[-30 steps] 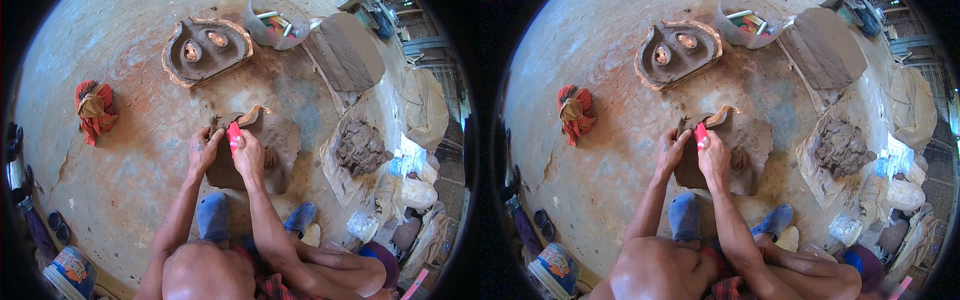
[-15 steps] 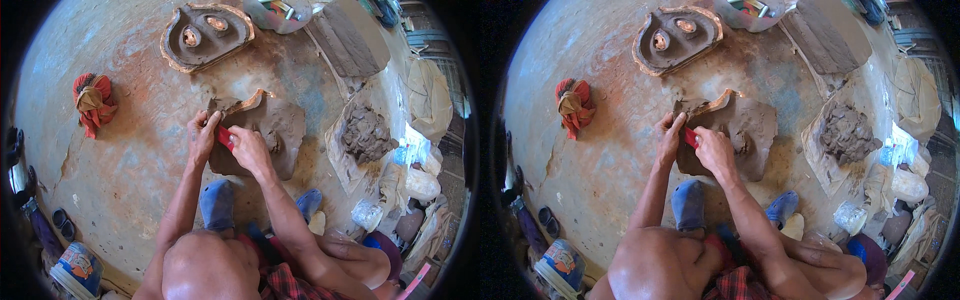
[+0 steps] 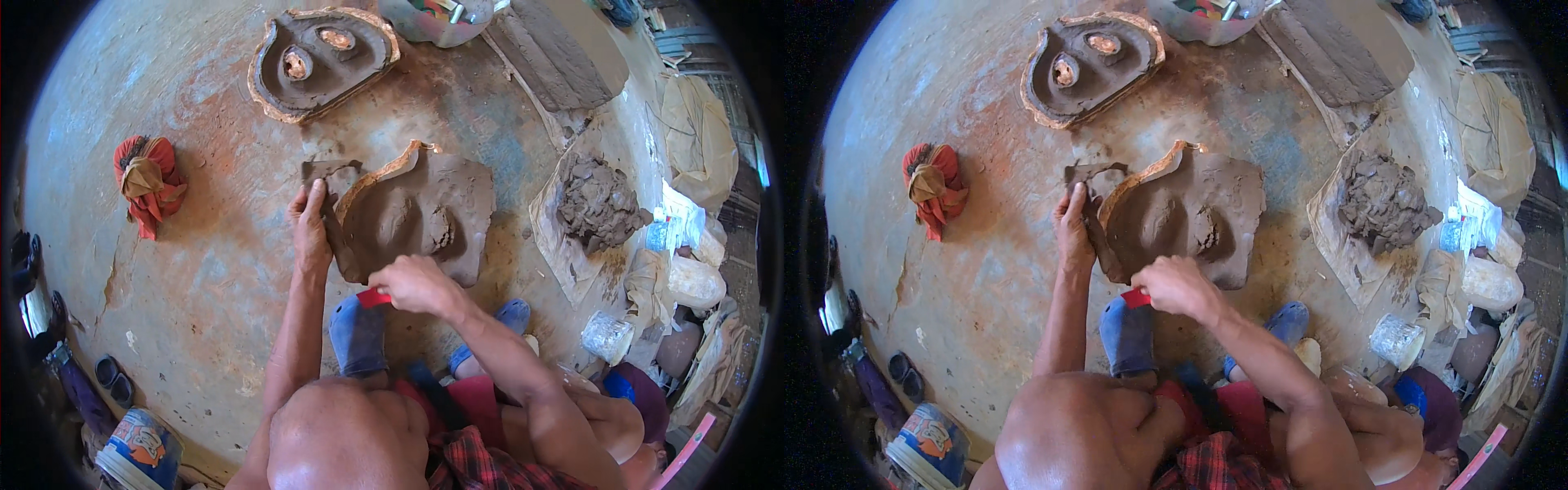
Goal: The person shapes and finishes the interior of clay molds by hand and using a red scraper. The person presses and smooths clay into the molds, removes excess clay from the edges, and inserts small clay pieces into the mold features.
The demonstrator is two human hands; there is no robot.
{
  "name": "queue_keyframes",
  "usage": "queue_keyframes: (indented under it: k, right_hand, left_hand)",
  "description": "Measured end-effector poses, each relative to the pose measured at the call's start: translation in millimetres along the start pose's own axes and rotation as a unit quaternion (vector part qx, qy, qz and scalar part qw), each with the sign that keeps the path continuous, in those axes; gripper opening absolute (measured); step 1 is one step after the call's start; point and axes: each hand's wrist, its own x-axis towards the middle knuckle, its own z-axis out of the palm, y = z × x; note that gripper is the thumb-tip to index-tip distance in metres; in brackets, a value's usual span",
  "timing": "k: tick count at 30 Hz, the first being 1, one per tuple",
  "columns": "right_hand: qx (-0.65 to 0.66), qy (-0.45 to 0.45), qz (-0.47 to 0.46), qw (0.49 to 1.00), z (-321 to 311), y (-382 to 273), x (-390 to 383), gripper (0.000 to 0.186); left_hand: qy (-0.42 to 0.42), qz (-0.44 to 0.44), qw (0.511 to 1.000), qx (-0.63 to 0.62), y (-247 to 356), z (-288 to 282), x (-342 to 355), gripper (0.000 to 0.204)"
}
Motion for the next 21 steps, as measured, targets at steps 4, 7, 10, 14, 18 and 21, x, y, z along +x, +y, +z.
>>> queue_keyframes:
  k: [4, 7, 10, 14, 18, 21]
  right_hand:
    - [0.150, 0.082, 0.024, 0.985, -27, 8, -28, 0.026]
    - [0.198, 0.338, -0.079, 0.917, -41, 19, -17, 0.019]
    - [0.158, 0.495, -0.185, 0.834, -64, 16, 4, 0.021]
    - [0.436, 0.524, -0.250, 0.687, -87, 7, -13, 0.031]
    - [0.377, 0.776, -0.166, 0.477, -113, 8, -57, 0.038]
    - [0.232, 0.862, -0.017, 0.451, -124, 81, -161, 0.036]
  left_hand:
    - [-0.083, 0.055, 0.993, 0.056, 35, 9, -3, 0.014]
    - [-0.157, 0.111, 0.962, 0.193, 66, 23, -14, 0.014]
    - [-0.249, 0.137, 0.911, 0.298, 101, 63, -28, 0.015]
    - [-0.350, 0.290, 0.814, 0.361, 119, 157, -47, 0.026]
    - [-0.470, 0.290, 0.812, 0.189, 78, 252, -63, 0.049]
    - [-0.608, 0.093, 0.766, 0.188, 47, 333, -114, 0.075]
